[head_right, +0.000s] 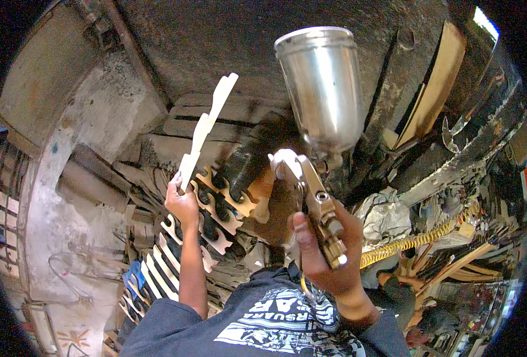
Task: The person uses a spray gun to apply black paint to multiple small wooden pieces shaped like stylized antlers. They pick up each piece, spray both sides, and place it back on a workbench among other finished pieces.
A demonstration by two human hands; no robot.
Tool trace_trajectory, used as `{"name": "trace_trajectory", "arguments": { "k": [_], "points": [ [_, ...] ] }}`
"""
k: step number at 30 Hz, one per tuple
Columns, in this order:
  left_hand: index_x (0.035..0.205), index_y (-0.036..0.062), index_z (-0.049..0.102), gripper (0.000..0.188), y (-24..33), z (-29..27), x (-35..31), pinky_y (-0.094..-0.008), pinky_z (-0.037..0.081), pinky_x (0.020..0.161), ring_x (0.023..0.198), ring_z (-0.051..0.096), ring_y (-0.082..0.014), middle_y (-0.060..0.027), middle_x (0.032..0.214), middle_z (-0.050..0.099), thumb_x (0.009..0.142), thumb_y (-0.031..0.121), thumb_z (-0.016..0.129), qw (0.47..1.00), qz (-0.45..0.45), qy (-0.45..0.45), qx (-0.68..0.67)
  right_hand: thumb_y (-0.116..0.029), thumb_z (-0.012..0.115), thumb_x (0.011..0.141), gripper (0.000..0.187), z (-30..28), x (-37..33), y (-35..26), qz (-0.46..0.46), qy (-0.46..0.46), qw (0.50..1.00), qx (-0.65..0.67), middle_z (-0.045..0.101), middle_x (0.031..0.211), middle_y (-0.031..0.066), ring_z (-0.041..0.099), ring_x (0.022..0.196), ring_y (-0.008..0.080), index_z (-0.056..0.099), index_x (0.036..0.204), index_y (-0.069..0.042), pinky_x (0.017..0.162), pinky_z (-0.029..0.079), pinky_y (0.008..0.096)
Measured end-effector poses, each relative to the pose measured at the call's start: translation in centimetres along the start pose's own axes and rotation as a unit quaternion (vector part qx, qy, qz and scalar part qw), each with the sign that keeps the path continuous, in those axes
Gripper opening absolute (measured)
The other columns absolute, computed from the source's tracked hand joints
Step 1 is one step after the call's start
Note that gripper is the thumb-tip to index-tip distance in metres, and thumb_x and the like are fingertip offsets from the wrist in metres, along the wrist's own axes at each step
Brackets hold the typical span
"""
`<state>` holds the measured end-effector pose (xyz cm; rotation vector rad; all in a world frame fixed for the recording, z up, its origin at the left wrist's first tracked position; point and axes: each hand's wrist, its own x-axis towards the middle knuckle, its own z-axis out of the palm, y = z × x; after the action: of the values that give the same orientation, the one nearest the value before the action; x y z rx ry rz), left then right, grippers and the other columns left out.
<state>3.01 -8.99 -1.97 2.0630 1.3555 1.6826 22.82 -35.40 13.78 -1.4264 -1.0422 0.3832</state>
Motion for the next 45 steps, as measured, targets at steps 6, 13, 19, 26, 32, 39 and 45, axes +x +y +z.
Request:
{"name": "trace_trajectory", "arguments": {
  "k": [6,13,19,26,32,39,45],
  "points": [
    [0.098,-0.0033,0.06,0.02,1.5,0.5,-0.3,-0.0417,0.051,0.086,0.1,0.065,-0.039,-0.0228,0.107,0.067,0.079,-0.007,0.057,1.0,0.028,-0.001,0.006,-0.01,0.068,0.085,0.016,2.2,2.1,-1.2,-0.007,0.058,0.998,-0.003,0.066,0.075,0.0109,0.066,0.067,0.0195,0.063,0.097,0.0,0.06,0.05,0.0305],
    [0.098,-0.0028,0.06,0.017,1.8,1.2,-0.4,-0.0414,0.051,0.085,0.1,0.065,-0.039,-0.0228,0.105,0.068,0.081,-0.005,0.06,1.0,0.006,-0.008,-0.015,-0.006,0.065,0.089,0.012,2.7,1.7,-2.5,0.0,-0.077,0.994,-0.081,0.064,0.072,0.002,0.06,0.062,0.0072,0.062,0.096,0.004,0.054,0.047,0.0237],
    [0.092,-0.0029,0.058,0.01,1.8,0.4,-1.1,-0.0418,0.051,0.088,0.103,0.065,-0.039,-0.0224,0.106,0.068,0.083,-0.002,0.062,0.999,0.028,-0.005,-0.024,-0.008,0.065,0.086,0.009,3.0,4.1,-1.3,-0.029,0.051,0.998,0.015,0.064,0.066,0.0125,0.064,0.055,0.0181,0.064,0.09,0.0,0.051,0.047,0.0308],
    [0.09,-0.006,0.057,0.014,1.3,-1.6,-2.4,-0.0389,0.05,0.089,0.103,0.066,-0.0337,-0.0235,0.108,0.067,0.082,-0.002,0.067,0.999,0.033,-0.018,-0.014,-0.008,0.062,0.089,0.009,1.3,6.5,0.3,-0.038,0.086,0.995,-0.016,0.061,0.066,0.006,0.056,0.056,0.0102,0.061,0.094,0.0,0.052,0.044,0.0283],
    [0.089,0.0036,0.054,0.022,6.3,-2.2,-5.7,-0.0333,0.051,0.085,0.091,0.065,-0.0194,-0.0108,0.093,0.067,0.078,-0.007,0.07,0.907,-0.296,-0.124,-0.274,-0.009,0.062,0.089,0.02,4.0,5.1,3.5,-0.001,0.131,0.99,0.054,0.066,0.085,0.0091,0.065,0.077,0.015,0.058,0.107,0.001,0.071,0.051,0.0292],
    [0.107,0.0082,0.056,0.034,15.2,0.2,-7.0,-0.032,0.051,0.088,0.099,0.062,-0.0172,-0.0058,0.108,0.064,0.079,0.004,0.076,0.594,-0.408,-0.22,-0.657,-0.004,0.068,0.084,0.032,4.8,2.5,7.1,0.068,-0.005,0.987,0.144,0.066,0.098,0.0068,0.061,0.089,0.0142,0.054,0.113,0.001,0.082,0.049,0.0282],
    [0.111,0.0057,0.055,0.028,15.1,0.7,-5.7,-0.0292,0.053,0.077,0.092,0.064,-0.0155,-0.0068,0.103,0.065,0.088,0.016,0.069,0.842,-0.231,-0.228,-0.43,-0.004,0.066,0.088,0.024,4.7,1.2,8.2,0.07,0.017,0.99,0.124,0.065,0.096,0.006,0.06,0.086,0.0121,0.055,0.109,0.0,0.079,0.049,0.0274]
  ]
}}
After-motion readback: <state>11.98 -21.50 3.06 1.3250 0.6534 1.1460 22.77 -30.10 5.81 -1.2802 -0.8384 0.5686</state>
